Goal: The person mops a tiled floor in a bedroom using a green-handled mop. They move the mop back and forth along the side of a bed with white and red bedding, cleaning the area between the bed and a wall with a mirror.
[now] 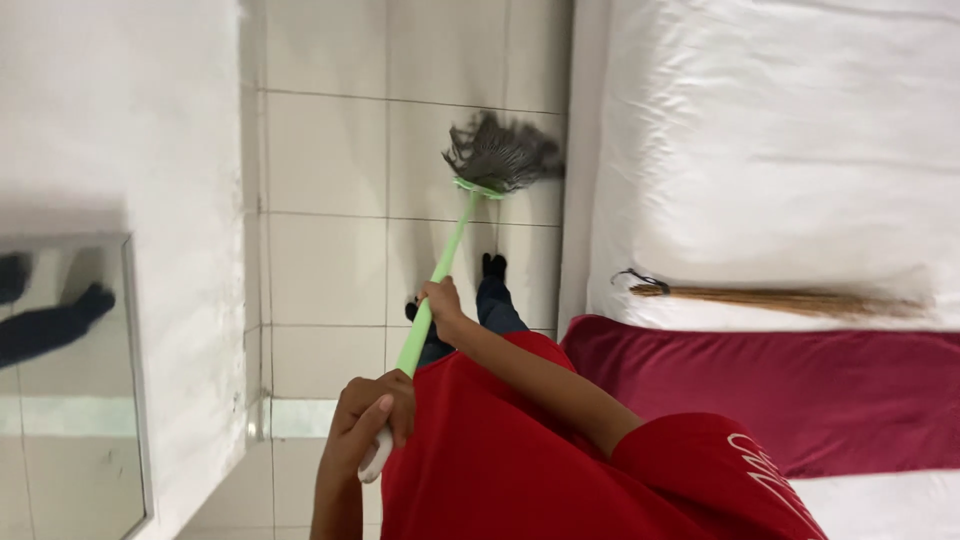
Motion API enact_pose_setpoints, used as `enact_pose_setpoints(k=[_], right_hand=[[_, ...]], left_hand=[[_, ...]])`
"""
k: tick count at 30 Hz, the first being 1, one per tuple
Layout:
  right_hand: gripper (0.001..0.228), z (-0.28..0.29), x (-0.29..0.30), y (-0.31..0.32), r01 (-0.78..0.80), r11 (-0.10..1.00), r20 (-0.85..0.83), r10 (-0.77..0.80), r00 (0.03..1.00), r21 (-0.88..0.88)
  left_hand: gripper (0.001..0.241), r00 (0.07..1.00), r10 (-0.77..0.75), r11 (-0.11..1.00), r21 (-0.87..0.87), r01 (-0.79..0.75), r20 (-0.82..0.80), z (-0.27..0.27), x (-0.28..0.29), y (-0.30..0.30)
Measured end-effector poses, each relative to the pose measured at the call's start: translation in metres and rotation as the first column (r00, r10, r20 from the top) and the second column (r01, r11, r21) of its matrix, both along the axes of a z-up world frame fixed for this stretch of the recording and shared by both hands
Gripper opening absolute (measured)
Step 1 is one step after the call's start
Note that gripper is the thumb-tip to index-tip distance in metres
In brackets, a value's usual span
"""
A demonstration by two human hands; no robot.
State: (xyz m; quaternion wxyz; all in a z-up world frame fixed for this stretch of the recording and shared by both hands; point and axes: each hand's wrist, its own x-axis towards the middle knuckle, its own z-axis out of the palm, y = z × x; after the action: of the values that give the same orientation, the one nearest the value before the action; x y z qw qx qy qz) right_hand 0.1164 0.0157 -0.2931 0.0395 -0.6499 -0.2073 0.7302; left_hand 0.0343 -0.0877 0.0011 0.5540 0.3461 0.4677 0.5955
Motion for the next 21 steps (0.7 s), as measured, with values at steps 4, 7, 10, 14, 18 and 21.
enact_pose_setpoints(k=[4, 7, 10, 14, 18, 21], right_hand=[[0.046, 0.010, -0.052, -0.042, -0.150, 0.988, 0.006, 0.150, 0.989, 0.017], [0.040, 0.032, -0.081, -0.065, -0.269, 0.961, -0.088, 0.263, 0.961, -0.059], [0.067, 0.031, -0.106, -0.085, -0.406, 0.911, -0.113, 0.396, 0.911, -0.079], [0.074, 0.005, -0.125, -0.107, -0.540, 0.837, -0.103, 0.531, 0.841, -0.089], [0.046, -0.015, -0.131, -0.110, -0.723, 0.691, -0.151, 0.715, 0.683, 0.002], [0.032, -0.019, -0.127, -0.104, -0.736, 0.677, -0.233, 0.716, 0.658, 0.001]], left_hand=[[0.054, 0.992, 0.046, 0.999, 0.007, -0.045, -0.118, 0.013, -0.017, -0.042], [0.051, 0.965, 0.216, 0.975, -0.009, -0.220, -0.149, 0.013, -0.019, -0.076], [0.052, 0.914, 0.362, 0.930, 0.010, -0.367, -0.182, 0.003, -0.016, -0.104], [0.055, 0.847, 0.415, 0.904, 0.050, -0.424, -0.331, -0.009, -0.007, -0.122], [0.047, 0.788, 0.395, 0.904, 0.046, -0.425, -0.473, -0.041, 0.014, -0.130], [0.040, 0.748, 0.273, 0.946, 0.028, -0.323, -0.605, -0.068, 0.029, -0.126]])
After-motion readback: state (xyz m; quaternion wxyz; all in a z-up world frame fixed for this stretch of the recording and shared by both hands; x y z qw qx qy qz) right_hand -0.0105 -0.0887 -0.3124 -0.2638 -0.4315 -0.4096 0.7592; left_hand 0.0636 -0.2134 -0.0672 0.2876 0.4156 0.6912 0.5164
